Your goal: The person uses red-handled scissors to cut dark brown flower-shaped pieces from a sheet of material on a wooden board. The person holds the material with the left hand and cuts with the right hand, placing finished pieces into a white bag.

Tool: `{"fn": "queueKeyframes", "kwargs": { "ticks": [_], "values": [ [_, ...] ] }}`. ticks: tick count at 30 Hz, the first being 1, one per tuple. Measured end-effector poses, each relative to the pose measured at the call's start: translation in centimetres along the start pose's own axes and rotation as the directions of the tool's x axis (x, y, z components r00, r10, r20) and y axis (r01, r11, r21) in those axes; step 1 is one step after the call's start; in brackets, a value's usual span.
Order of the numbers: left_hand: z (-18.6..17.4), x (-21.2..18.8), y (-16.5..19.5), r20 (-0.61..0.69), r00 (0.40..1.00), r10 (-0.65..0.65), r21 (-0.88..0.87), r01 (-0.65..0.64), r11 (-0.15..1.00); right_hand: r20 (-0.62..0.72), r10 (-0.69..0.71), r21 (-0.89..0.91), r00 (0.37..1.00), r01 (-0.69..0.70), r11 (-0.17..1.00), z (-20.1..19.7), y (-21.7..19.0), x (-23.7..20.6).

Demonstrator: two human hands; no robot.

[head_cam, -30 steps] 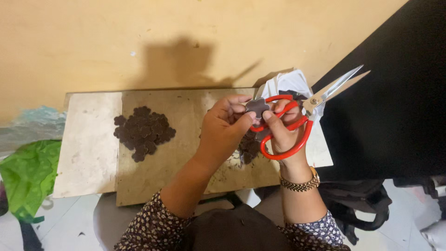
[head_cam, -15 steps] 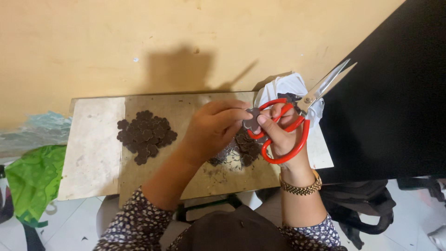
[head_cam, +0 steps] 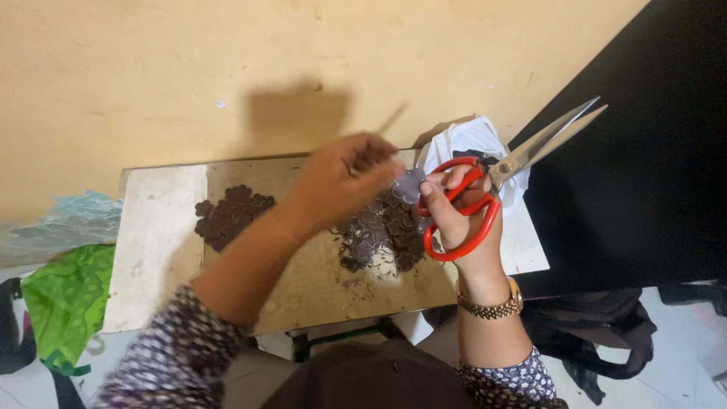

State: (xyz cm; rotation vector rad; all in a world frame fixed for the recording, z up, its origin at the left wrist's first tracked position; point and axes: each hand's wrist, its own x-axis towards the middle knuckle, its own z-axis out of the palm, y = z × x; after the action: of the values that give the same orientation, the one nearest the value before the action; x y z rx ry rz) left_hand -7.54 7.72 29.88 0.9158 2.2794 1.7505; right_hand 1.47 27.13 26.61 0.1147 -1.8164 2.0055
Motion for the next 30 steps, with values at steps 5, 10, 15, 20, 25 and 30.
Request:
{"fn": "queueKeyframes", "kwargs": {
  "ticks": [5,10,15,20,25,30],
  "values": [
    [4.4,-1.3,-3.4,0.004,1.000,0.001,-0.601,0.002,0.799,0.002,0.010,-0.011,1.000,-0.010,1.000,0.1,-0.4,-0.2],
    [6.6,-2.2,-5.0,-0.198,0.964,-0.178,-0.733,-0.026,0.680,-0.014,0.107,-0.043,0.994,-0.107,0.993,-0.1,-0.1,-1.3],
    [7.2,-1.8,-5.4,-0.281,0.930,-0.237,-0.809,-0.097,0.580,0.146,0.047,-0.208,0.988,-0.015,0.978,-0.3,1.8,-3.5],
    [8.4,-2.4,-4.1,-0.292,0.921,-0.258,-0.773,-0.069,0.630,0.245,0.307,-0.213,0.920,-0.258,0.942,-0.4,3.3,-5.1],
    [8.8,-2.9,-2.6,-0.303,0.896,-0.326,-0.819,-0.070,0.569,0.382,0.243,-0.150,0.892,-0.199,0.968,0.0,4.2,-6.1],
    [9.3,-2.9,-2.0,-0.382,0.870,-0.311,-0.792,-0.135,0.595,0.425,0.239,-0.153,0.873,-0.191,0.970,-0.2,4.1,-6.2]
  ]
}}
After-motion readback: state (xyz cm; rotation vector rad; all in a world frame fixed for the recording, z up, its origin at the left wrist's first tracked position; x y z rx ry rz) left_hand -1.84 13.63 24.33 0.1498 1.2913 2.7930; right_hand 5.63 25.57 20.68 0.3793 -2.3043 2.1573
